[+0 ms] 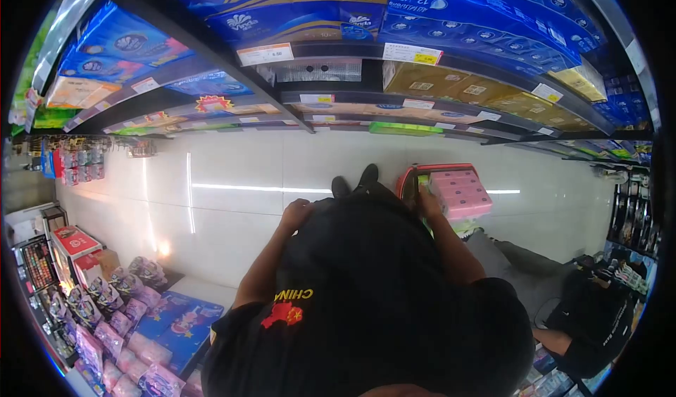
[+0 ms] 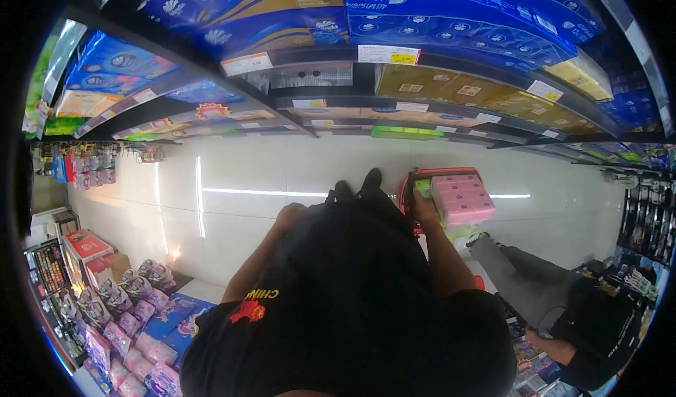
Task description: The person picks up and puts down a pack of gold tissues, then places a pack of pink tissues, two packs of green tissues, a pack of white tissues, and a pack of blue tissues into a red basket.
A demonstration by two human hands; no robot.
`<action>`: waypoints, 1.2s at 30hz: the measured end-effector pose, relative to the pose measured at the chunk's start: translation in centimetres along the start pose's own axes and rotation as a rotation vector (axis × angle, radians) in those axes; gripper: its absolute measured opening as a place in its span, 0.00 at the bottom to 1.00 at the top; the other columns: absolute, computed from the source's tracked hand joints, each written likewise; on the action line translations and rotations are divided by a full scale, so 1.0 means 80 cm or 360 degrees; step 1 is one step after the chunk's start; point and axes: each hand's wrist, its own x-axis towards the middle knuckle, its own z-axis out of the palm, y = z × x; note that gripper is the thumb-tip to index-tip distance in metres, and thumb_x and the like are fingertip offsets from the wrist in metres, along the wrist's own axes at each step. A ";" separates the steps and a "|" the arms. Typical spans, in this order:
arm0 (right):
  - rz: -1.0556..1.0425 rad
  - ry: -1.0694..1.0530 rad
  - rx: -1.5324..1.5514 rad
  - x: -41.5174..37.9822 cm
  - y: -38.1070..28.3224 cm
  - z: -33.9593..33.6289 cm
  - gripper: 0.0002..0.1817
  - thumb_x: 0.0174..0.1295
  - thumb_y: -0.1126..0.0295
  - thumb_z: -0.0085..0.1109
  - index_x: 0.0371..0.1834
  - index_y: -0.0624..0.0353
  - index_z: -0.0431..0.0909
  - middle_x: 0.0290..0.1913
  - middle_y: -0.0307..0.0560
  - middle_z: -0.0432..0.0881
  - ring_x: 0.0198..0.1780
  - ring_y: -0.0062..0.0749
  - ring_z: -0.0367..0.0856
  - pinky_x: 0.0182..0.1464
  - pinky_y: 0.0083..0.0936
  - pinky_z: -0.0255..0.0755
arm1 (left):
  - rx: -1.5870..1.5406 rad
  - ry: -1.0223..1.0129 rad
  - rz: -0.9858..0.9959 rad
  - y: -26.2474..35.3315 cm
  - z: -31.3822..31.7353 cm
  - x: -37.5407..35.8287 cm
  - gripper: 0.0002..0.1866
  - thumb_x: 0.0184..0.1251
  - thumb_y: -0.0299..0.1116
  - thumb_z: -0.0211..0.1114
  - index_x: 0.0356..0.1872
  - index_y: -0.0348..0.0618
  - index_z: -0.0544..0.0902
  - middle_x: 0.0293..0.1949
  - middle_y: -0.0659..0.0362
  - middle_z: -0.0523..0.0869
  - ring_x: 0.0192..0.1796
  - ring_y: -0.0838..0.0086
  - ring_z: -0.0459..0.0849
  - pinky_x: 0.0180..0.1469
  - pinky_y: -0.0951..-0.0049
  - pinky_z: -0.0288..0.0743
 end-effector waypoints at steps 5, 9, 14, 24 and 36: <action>-0.0006 0.0367 -0.0145 0.008 -0.032 0.007 0.37 0.69 0.36 0.42 0.49 0.63 0.83 0.47 0.54 0.85 0.45 0.41 0.83 0.49 0.40 0.74 | 0.0312 -0.0008 0.0023 0.006 -0.041 0.042 0.23 0.66 0.51 0.58 0.39 0.39 0.85 0.48 0.43 0.85 0.53 0.47 0.82 0.55 0.54 0.76; 0.0096 0.0191 0.0145 0.019 -0.028 0.008 0.37 0.69 0.36 0.40 0.52 0.61 0.83 0.49 0.54 0.85 0.45 0.43 0.84 0.49 0.39 0.74 | 0.0636 -0.0101 -0.0019 -0.015 -0.057 0.080 0.22 0.70 0.50 0.56 0.47 0.43 0.85 0.51 0.47 0.86 0.55 0.51 0.82 0.58 0.57 0.75; -0.0038 0.0141 0.0108 0.021 -0.016 0.018 0.33 0.69 0.40 0.47 0.53 0.60 0.82 0.44 0.52 0.85 0.45 0.43 0.84 0.46 0.35 0.75 | 0.0510 -0.0166 0.0149 -0.009 -0.053 0.093 0.22 0.69 0.50 0.58 0.48 0.42 0.85 0.53 0.48 0.85 0.57 0.52 0.81 0.58 0.57 0.76; -0.0013 0.0265 0.0535 -0.028 -0.004 0.135 0.34 0.70 0.39 0.43 0.41 0.64 0.83 0.29 0.48 0.81 0.29 0.34 0.79 0.35 0.31 0.71 | 0.0122 -0.0245 0.0312 0.008 -0.159 0.130 0.12 0.70 0.39 0.57 0.41 0.41 0.82 0.42 0.49 0.85 0.45 0.56 0.85 0.47 0.58 0.79; 0.0061 0.0630 0.0163 -0.083 -0.038 0.223 0.39 0.70 0.37 0.36 0.37 0.64 0.85 0.36 0.62 0.85 0.43 0.56 0.84 0.48 0.45 0.73 | 0.0332 -0.0706 -0.0028 -0.001 -0.227 0.131 0.14 0.67 0.38 0.55 0.25 0.40 0.76 0.30 0.59 0.79 0.29 0.73 0.80 0.28 0.69 0.74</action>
